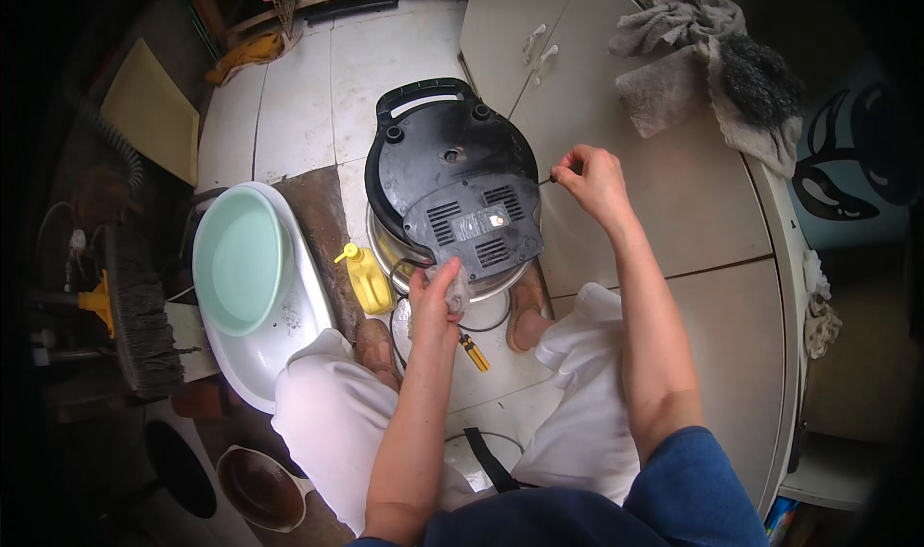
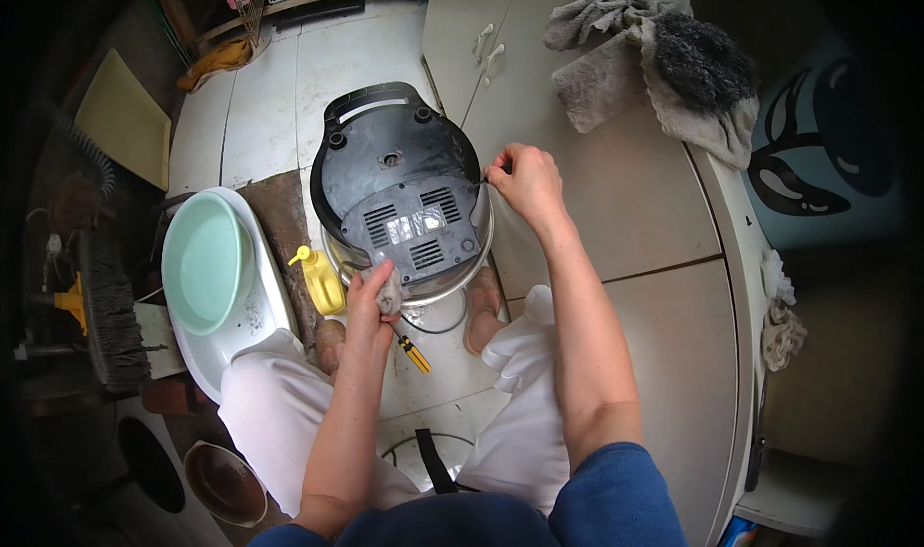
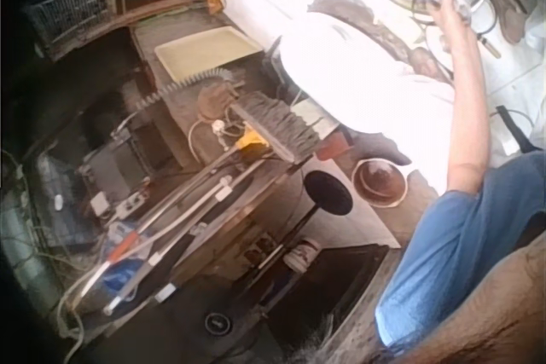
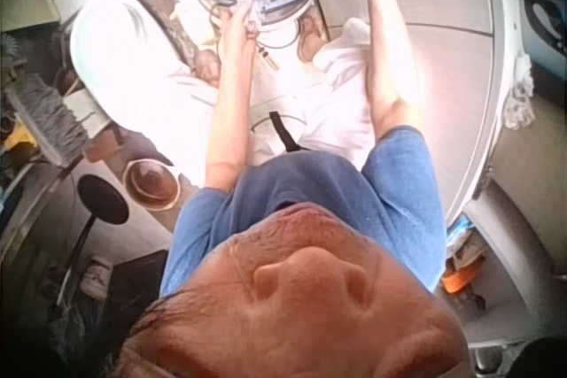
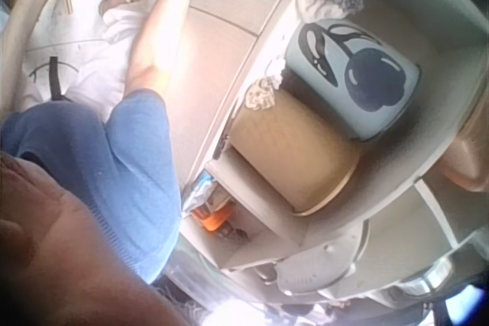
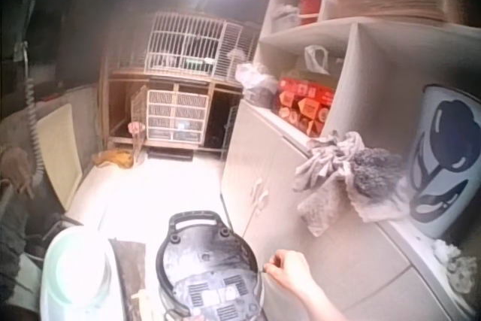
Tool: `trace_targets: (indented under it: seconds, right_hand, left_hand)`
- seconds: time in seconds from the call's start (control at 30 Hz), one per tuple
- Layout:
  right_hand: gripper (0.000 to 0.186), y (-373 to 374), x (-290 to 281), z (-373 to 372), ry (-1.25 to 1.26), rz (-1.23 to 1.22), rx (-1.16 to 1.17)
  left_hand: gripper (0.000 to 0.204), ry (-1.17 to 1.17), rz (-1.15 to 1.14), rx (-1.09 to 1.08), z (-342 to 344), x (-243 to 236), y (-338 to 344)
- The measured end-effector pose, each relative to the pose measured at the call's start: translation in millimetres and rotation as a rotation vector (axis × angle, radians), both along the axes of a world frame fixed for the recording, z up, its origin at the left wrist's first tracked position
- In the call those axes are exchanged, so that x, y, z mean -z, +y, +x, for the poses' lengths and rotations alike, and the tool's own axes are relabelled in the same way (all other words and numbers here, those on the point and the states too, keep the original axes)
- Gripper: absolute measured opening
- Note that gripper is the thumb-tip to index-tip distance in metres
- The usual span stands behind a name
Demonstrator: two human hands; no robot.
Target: The person removes a small component and a screw from the top of a vacuum cleaner, place them in a container, and then continues to remove other screws from the top cover using a screwdriver.
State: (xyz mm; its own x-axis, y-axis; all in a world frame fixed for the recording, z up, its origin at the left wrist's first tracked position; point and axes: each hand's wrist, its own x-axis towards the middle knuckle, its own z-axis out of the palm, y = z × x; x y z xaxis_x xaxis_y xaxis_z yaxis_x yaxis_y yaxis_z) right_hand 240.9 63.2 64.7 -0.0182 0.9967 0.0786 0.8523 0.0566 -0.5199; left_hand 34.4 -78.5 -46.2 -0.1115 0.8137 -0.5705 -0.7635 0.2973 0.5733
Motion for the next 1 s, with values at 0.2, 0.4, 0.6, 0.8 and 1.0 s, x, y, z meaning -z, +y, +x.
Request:
trace_targets:
  seconds: [0.2, 0.4, 0.6, 0.8, 1.0]
  right_hand:
    - [0.016, -2.9, -4.2, -4.2, -0.064, -0.016, 0.033]
    - [0.017, -0.9, -3.4, -3.2, -0.071, -0.012, 0.018]
    - [0.017, -1.2, -6.2, -4.9, -0.094, -0.02, 0.009]
    - [0.017, -3.1, -10.3, -9.3, -0.139, -0.03, -0.005]
    - [0.014, -2.6, -10.5, -15.1, -0.232, 0.042, -0.065]
  left_hand:
    - [0.034, -0.004, -0.005, -0.017, 0.4, -1.6, 0.4]
    - [0.037, -0.006, -0.023, -0.033, 1.4, -2.4, 1.2]
    - [0.038, 0.006, -0.039, -0.05, 3.2, -4.4, 1.3]
    - [0.04, 0.001, -0.031, -0.055, 3.4, -4.4, 1.6]
    - [0.041, 0.003, -0.017, -0.077, 4.9, -3.9, 2.3]
